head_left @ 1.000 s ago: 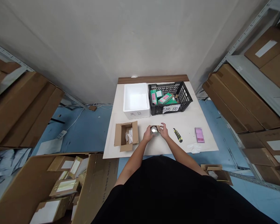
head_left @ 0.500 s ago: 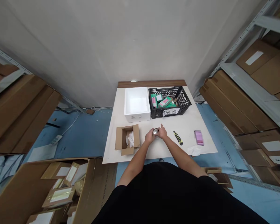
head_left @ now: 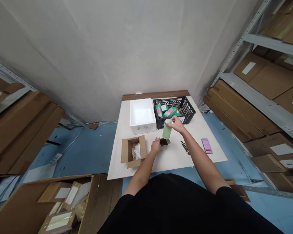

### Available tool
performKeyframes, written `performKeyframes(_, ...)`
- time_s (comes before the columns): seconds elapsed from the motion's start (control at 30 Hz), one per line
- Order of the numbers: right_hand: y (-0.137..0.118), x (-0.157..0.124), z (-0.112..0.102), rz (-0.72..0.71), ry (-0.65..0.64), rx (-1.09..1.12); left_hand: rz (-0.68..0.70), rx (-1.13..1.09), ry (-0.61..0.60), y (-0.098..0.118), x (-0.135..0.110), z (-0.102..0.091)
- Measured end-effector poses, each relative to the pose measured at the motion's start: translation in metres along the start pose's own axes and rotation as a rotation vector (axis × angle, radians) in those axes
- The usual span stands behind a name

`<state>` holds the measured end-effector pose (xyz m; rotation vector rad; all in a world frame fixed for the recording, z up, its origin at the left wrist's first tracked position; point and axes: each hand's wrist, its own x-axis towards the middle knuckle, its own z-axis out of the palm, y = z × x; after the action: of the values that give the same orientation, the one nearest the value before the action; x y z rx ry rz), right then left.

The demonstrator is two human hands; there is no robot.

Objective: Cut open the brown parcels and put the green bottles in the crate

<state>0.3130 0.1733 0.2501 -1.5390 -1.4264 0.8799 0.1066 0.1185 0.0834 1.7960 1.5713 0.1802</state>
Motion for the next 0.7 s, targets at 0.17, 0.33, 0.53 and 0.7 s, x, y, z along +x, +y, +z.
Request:
performKeyframes(0.17, -0.015, -0.009, -0.005, -0.029, 0.025, -0.013, 0.122, 0.044, 0.112, 0.007, -0.015, -0.033)
performKeyframes(0.33, -0.022, -0.015, 0.009, -0.01, 0.048, -0.027, 0.341, -0.318, 0.28, 0.045, -0.026, -0.084)
performKeyframes(0.53, -0.03, -0.014, 0.015, -0.017, 0.0, 0.135, 0.394, -0.499, 0.413, 0.105, -0.018, -0.12)
performKeyframes(0.7, -0.009, -0.031, 0.003, -0.056, -0.4, 0.401, 0.445, -0.83, 0.233, 0.105, -0.01, -0.14)
